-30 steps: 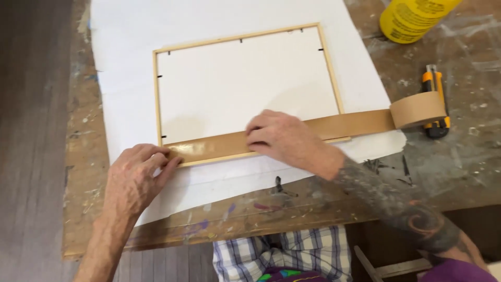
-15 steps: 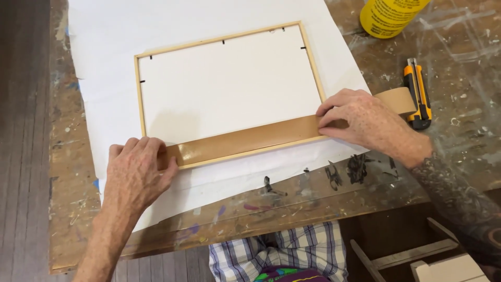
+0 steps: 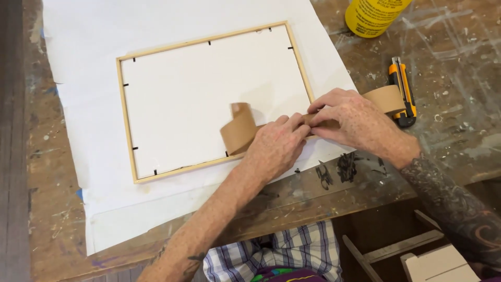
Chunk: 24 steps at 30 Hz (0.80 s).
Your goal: The person is sealing the back of a picture frame using brown paper tape, a utility knife to cut the tape, and a brush to apply water/adhesive.
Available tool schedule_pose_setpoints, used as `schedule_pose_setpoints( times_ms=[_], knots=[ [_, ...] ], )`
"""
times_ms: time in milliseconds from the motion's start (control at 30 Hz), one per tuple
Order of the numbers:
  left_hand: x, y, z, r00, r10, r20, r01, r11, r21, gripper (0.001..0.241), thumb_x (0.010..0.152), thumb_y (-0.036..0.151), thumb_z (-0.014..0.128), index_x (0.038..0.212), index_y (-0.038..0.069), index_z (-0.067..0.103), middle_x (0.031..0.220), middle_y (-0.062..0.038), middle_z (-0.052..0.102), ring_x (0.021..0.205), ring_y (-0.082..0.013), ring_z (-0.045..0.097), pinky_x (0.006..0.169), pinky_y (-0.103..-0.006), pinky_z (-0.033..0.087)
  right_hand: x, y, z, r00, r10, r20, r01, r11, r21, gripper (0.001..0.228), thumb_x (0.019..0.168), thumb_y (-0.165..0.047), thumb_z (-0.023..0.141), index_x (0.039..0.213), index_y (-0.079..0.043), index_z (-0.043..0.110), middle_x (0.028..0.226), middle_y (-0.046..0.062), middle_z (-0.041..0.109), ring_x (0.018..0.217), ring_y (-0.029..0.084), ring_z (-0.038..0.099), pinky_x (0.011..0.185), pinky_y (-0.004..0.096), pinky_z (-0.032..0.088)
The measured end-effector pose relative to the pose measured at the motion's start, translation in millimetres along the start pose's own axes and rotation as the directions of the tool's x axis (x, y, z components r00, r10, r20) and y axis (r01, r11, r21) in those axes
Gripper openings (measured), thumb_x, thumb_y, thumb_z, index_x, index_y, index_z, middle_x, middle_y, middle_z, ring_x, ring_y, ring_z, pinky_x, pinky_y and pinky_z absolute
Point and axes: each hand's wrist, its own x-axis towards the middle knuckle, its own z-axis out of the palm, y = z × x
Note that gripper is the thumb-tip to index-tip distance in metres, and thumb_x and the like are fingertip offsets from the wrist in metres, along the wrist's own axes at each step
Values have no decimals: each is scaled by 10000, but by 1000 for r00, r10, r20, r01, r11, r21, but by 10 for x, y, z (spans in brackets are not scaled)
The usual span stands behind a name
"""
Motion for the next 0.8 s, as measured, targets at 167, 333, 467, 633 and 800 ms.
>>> schedule_pose_setpoints(
  times_ms=[167, 333, 467, 633, 800],
  knots=[
    [-31, -22, 176, 1000, 13, -13, -13, 1000, 6, 141, 969, 153, 607, 1091, 129, 673, 1084, -60, 595, 964, -225, 662, 761, -316, 552, -165, 62, 143, 995, 4, -98, -17, 992, -128, 109, 890, -275, 772, 991, -237, 793, 1021, -37, 714, 1060, 135, 672, 1019, 353, 506],
    [-67, -3, 257, 998, 29, -57, -27, 999, 32, 194, 960, 153, 579, 1132, 127, 666, 1105, -66, 584, 1001, -247, 640, 772, -338, 536, -250, 27, 198, 989, -4, -147, -27, 978, -206, 83, 938, -272, 730, 1001, -237, 771, 973, -59, 719, 1032, 110, 697, 1022, 338, 496],
    [-85, -6, 308, 995, 42, -91, -35, 996, 78, 217, 944, 127, 563, 1134, 120, 666, 1091, -59, 562, 958, -241, 610, 734, -339, 497, -250, -8, 199, 984, -30, -176, -10, 975, -223, 57, 951, -247, 711, 983, -223, 753, 962, -48, 717, 1024, 114, 704, 1005, 343, 506],
    [-115, -18, 349, 990, 71, -123, -55, 990, 128, 239, 935, 112, 548, 1143, 119, 665, 1099, -56, 549, 943, -240, 594, 719, -344, 481, -243, -28, 184, 984, -32, -173, -10, 971, -238, 44, 959, -218, 700, 967, -211, 743, 967, -33, 718, 1031, 122, 707, 1005, 350, 511],
    [-126, -6, 293, 989, 83, -125, -66, 989, 134, 275, 937, 91, 539, 1169, 96, 687, 1116, -64, 553, 940, -242, 592, 707, -351, 468, -169, -27, 165, 991, -13, -131, -21, 968, -250, 93, 981, -216, 678, 1021, -191, 758, 990, 13, 733, 1056, 144, 710, 1027, 380, 507]
  ],
)
